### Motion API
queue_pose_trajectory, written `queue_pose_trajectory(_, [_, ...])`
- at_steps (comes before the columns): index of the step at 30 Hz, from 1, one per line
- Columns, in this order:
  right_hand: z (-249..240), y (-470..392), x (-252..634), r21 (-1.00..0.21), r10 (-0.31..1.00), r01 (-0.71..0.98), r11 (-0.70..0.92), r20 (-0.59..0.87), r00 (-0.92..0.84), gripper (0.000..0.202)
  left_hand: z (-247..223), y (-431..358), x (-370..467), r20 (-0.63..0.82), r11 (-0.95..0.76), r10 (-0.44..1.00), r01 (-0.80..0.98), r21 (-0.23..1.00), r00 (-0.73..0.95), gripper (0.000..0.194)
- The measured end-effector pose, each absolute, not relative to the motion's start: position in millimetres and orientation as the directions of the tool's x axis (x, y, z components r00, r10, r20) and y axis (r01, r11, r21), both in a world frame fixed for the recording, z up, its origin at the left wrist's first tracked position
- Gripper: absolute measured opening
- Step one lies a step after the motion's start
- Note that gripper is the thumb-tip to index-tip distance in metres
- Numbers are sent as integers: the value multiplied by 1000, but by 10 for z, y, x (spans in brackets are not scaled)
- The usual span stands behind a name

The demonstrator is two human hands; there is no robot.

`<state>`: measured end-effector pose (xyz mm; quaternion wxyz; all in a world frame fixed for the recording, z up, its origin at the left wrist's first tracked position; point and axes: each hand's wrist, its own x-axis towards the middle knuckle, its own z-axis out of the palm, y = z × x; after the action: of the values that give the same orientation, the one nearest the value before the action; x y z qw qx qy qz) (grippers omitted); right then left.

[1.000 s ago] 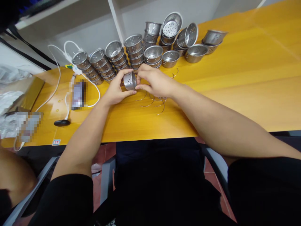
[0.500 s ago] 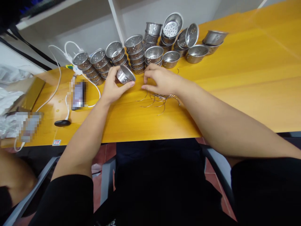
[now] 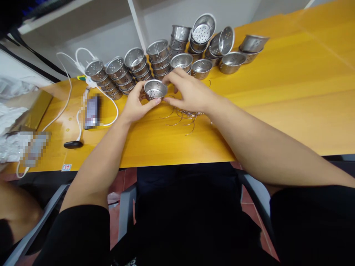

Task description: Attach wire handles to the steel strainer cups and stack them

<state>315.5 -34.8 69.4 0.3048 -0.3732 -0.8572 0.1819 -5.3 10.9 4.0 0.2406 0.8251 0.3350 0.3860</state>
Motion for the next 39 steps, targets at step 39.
queue_pose_trajectory(39, [918,23,3235,-363,877,845,392,426,-223,8,-6,117,-33,353,-578,797,453,678,489,76])
